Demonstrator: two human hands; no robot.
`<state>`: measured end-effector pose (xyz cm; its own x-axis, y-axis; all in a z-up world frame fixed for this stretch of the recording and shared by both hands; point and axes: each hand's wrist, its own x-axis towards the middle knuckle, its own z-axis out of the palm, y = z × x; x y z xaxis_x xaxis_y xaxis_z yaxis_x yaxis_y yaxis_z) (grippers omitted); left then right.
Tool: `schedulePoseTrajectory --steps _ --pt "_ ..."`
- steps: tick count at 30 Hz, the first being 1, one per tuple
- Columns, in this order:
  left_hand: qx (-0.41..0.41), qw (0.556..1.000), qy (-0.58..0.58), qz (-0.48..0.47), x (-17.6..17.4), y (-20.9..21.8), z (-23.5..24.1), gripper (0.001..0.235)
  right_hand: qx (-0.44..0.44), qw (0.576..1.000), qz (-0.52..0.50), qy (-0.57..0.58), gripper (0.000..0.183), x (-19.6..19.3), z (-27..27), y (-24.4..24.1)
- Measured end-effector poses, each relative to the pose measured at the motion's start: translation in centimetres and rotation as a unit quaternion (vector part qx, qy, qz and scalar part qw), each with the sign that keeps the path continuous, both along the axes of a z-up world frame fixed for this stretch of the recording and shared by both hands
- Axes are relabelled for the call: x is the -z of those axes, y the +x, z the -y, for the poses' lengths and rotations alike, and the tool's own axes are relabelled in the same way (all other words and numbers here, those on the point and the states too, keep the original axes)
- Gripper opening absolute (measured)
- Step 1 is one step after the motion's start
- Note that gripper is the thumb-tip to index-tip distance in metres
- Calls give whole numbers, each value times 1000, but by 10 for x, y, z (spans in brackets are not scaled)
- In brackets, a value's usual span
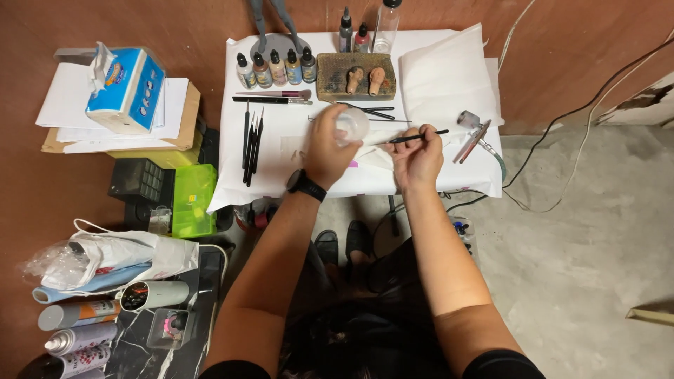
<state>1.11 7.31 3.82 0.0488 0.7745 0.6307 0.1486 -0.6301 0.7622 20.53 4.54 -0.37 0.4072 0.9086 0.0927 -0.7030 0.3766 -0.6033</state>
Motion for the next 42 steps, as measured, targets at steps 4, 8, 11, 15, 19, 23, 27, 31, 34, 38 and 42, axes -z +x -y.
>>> schedulePoseTrajectory --steps 4,8,11,15,19,23,27,31,34,38,42 --pt "-12 984 -45 -171 2 3 0 69 9 1000 -18 3 15 5 -2 2" --pt "-12 971 -10 -238 6 3 -3 62 40 998 -38 38 19 12 2 1" --pt "-1 969 -12 -248 0 1 -3 59 101 991 76 39 7 15 16 13" --pt "-14 966 9 -259 6 1 3 60 187 922 337 35 6 -5 38 11" --pt "6 960 -7 -281 0 1 1 55 158 833 526 61 11 -30 40 4" --pt "12 958 -30 -284 3 4 2 53 141 782 606 30 10 -35 37 -5" --pt "27 953 -60 -296 -3 -1 5 55 147 757 636 24 9 -37 36 -10" --pt "42 959 -44 -276 -4 -1 4 54 130 770 624 26 9 -44 39 -13" --pt "49 959 -46 -277 -4 -2 3 55 126 775 619 17 8 -41 37 -11" --pt "56 959 -51 -273 -3 -2 3 55 134 762 633 19 9 -43 39 -10" --pt "57 959 -43 -273 -3 -2 3 55 108 793 600 4 9 -44 36 -11"
